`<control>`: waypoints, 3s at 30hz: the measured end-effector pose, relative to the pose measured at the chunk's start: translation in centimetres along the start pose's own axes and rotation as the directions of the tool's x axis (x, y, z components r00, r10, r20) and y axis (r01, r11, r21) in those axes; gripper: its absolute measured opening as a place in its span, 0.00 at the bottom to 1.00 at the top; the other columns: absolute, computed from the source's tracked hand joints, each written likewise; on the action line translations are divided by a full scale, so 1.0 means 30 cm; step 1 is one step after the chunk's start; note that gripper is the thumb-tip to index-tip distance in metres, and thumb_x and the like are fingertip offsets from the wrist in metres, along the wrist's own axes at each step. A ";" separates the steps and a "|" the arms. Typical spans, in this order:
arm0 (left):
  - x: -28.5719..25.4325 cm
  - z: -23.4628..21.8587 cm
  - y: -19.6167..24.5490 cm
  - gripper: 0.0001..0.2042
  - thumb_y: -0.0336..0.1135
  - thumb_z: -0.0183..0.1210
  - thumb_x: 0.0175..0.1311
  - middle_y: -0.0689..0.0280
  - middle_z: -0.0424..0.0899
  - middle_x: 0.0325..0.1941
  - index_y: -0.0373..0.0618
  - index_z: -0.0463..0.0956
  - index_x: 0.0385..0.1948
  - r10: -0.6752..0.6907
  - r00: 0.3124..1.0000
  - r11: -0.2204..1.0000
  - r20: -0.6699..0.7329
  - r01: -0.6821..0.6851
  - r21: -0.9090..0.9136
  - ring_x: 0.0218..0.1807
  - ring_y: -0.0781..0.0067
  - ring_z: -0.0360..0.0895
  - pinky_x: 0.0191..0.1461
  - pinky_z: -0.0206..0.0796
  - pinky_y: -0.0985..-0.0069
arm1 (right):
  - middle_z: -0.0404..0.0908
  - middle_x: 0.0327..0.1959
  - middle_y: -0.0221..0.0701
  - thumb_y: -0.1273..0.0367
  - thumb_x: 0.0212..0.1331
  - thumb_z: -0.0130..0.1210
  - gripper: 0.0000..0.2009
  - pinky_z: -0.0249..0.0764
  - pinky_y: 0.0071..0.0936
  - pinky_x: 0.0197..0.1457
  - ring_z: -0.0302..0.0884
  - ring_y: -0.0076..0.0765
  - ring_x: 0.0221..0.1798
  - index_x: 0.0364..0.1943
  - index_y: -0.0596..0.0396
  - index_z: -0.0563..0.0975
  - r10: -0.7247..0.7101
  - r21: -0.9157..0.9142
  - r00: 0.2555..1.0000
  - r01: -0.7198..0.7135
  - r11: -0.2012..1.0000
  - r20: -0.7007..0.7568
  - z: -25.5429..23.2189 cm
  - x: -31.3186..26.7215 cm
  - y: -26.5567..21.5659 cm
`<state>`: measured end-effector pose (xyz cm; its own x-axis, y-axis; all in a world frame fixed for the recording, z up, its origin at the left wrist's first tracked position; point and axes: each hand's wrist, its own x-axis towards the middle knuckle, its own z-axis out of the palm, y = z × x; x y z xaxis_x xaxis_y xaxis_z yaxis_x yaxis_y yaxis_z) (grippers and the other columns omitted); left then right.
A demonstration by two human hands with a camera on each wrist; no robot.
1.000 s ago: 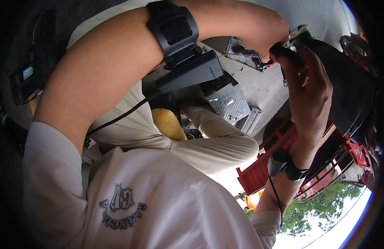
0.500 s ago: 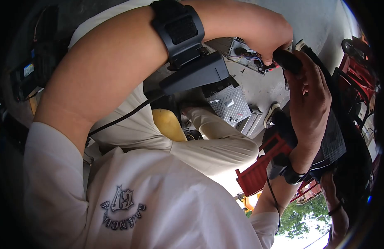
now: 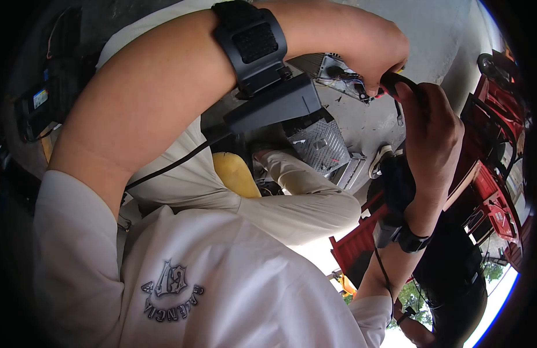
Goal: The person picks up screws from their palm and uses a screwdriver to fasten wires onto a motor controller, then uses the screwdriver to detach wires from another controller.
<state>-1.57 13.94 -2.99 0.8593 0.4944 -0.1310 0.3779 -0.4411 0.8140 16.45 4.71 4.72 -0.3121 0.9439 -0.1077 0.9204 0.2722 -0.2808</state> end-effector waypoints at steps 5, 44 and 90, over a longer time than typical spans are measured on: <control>-0.005 -0.001 -0.004 0.11 0.36 0.74 0.49 0.51 0.88 0.33 0.43 0.88 0.34 0.024 1.000 1.000 -0.019 -0.024 -0.001 0.39 0.51 0.87 0.45 0.77 0.60 | 0.83 0.33 0.35 0.68 0.63 0.66 0.12 0.72 0.34 0.29 0.77 0.37 0.25 0.47 0.56 0.79 -0.013 -0.012 1.000 0.013 1.000 0.000 -0.024 0.023 -0.062; 0.023 0.037 -0.016 0.15 0.41 0.74 0.52 0.59 0.89 0.33 0.45 0.87 0.39 -0.038 0.998 0.999 0.042 0.037 0.024 0.40 0.55 0.86 0.44 0.75 0.58 | 0.83 0.35 0.35 0.67 0.60 0.68 0.18 0.72 0.32 0.31 0.77 0.33 0.27 0.53 0.57 0.80 -0.063 0.015 0.998 0.062 0.998 0.031 -0.015 -0.001 -0.028; 0.018 0.017 0.003 0.16 0.36 0.74 0.50 0.57 0.88 0.31 0.43 0.86 0.42 -0.027 0.999 0.997 0.045 0.024 0.069 0.37 0.57 0.86 0.42 0.76 0.62 | 0.83 0.31 0.32 0.68 0.61 0.68 0.18 0.72 0.26 0.28 0.72 0.28 0.22 0.55 0.54 0.80 0.004 0.057 1.000 -0.004 0.998 0.011 -0.013 0.012 -0.047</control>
<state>-0.90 13.77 -3.27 0.8633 0.4719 -0.1788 0.4215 -0.4796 0.7696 15.14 4.74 5.45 -0.3115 0.9427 -0.1194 0.9068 0.2573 -0.3338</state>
